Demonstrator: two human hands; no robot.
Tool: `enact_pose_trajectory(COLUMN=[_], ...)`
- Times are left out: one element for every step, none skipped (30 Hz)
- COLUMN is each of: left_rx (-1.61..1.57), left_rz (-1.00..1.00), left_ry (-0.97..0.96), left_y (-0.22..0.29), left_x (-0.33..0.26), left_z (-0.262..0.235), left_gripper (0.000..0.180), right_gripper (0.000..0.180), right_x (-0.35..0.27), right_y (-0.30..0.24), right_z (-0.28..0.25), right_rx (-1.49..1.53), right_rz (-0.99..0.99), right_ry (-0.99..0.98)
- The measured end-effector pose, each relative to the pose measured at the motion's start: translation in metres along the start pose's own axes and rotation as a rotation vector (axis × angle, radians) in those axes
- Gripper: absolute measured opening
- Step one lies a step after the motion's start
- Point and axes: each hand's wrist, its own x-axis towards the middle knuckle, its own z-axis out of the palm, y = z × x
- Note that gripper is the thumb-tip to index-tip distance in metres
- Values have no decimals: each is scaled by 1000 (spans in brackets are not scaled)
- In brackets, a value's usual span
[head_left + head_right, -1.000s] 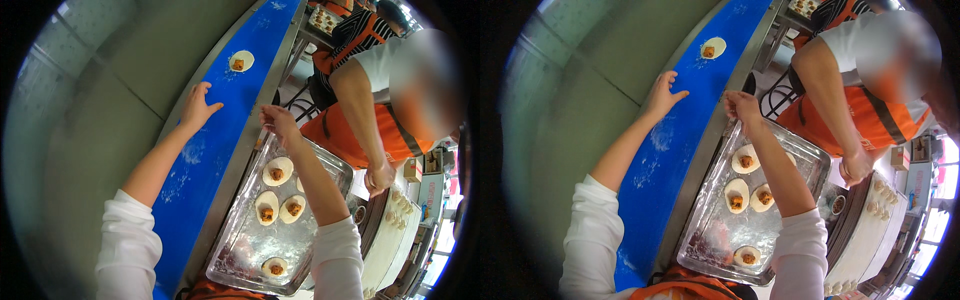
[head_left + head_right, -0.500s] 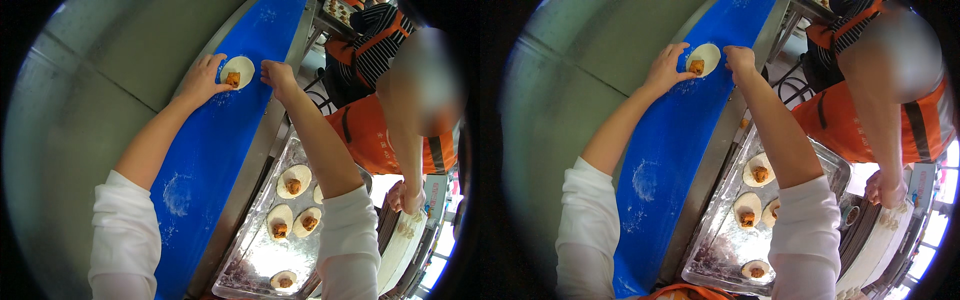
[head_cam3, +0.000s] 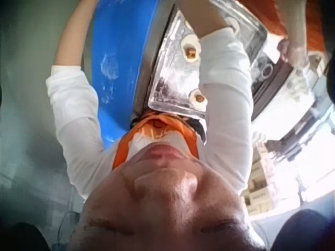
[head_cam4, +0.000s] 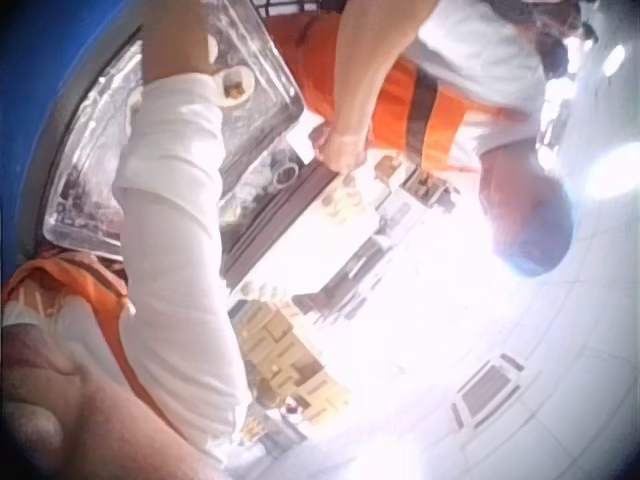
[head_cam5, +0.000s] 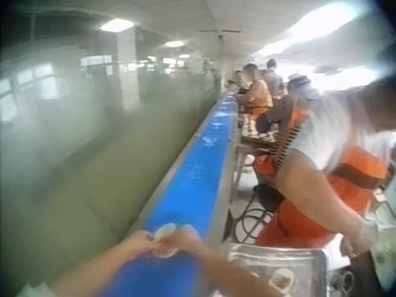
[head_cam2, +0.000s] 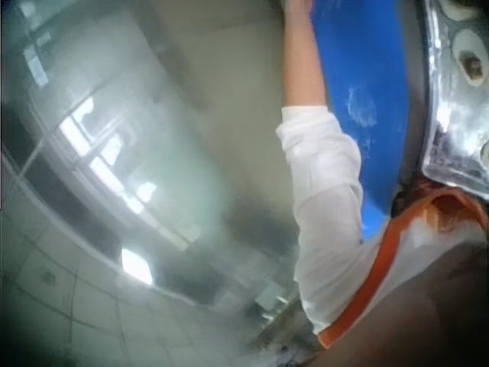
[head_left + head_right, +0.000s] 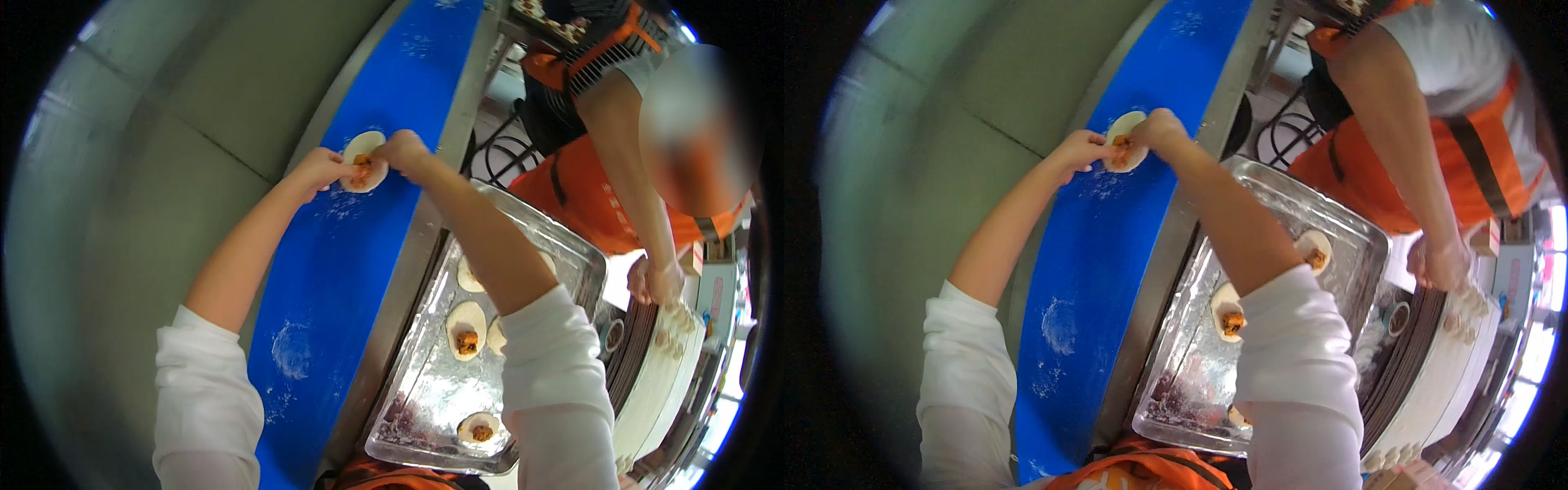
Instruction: The person places filling onto dough circles on a moving conveyor belt, folds the dough to enclose the filling, and places the finished dumplings onto a metal tray. The person repeats this process continuously alongside other workers.
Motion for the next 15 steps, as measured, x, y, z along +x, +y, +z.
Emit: enact_pose_trajectory(left_rx=[18, 25, 28, 4, 29, 69, 107, 41, -28, -56, -91, -126, -126, -123, -125], left_rz=[31, 124, 222, 351, 401, 423, 453, 443, 429, 408, 383, 357, 364, 378, 349], left_ry=[6, 38, 65, 94, 99, 97, 99, 38, -16, -70, -106, -143, -184, -222, -264], left_y=[0, -15, -36, -50, -74, -74, -73, -70, -63, -51, -40, -26, -3, 20, 30], left_x=[-11, -10, -6, -6, -7, -13, -24, -37, -49, -62, -79, -93, -110, -129, -139], left_z=[2, 2, 0, 1, 3, 4, 9, 12, 16, 26, 37, 53, 71, 96, 117], left_gripper=[40, 38, 36, 32, 31, 31, 31, 32, 33, 33, 33, 33, 32, 31, 30], right_gripper=[32, 36, 37, 33, 31, 29, 28, 27, 28, 29, 31, 33, 36, 40, 40], right_x=[-7, -18, -31, -40, -53, -62, -73, -86, -99, -113, -129, -145, -164, -176, -200], right_y=[-1, 0, -3, 4, 6, 8, 15, 20, 29, 40, 52, 70, 88, 119, 134], right_z=[8, 16, 25, 35, 50, 53, 57, 60, 60, 60, 56, 50, 38, 30, 15], right_rx=[33, 63, 146, 369, 491, 601, 712, 823, 959, 1093, 1159, 1224, 1187, 1144, 1151], right_rz=[-48, -88, -149, -195, -175, -119, -70, -43, -18, 6, 12, 17, 49, -23, 48], right_ry=[27, 65, 70, 71, 96, 95, 102, 95, 52, 7, 1, -4, 28, 72, 133])
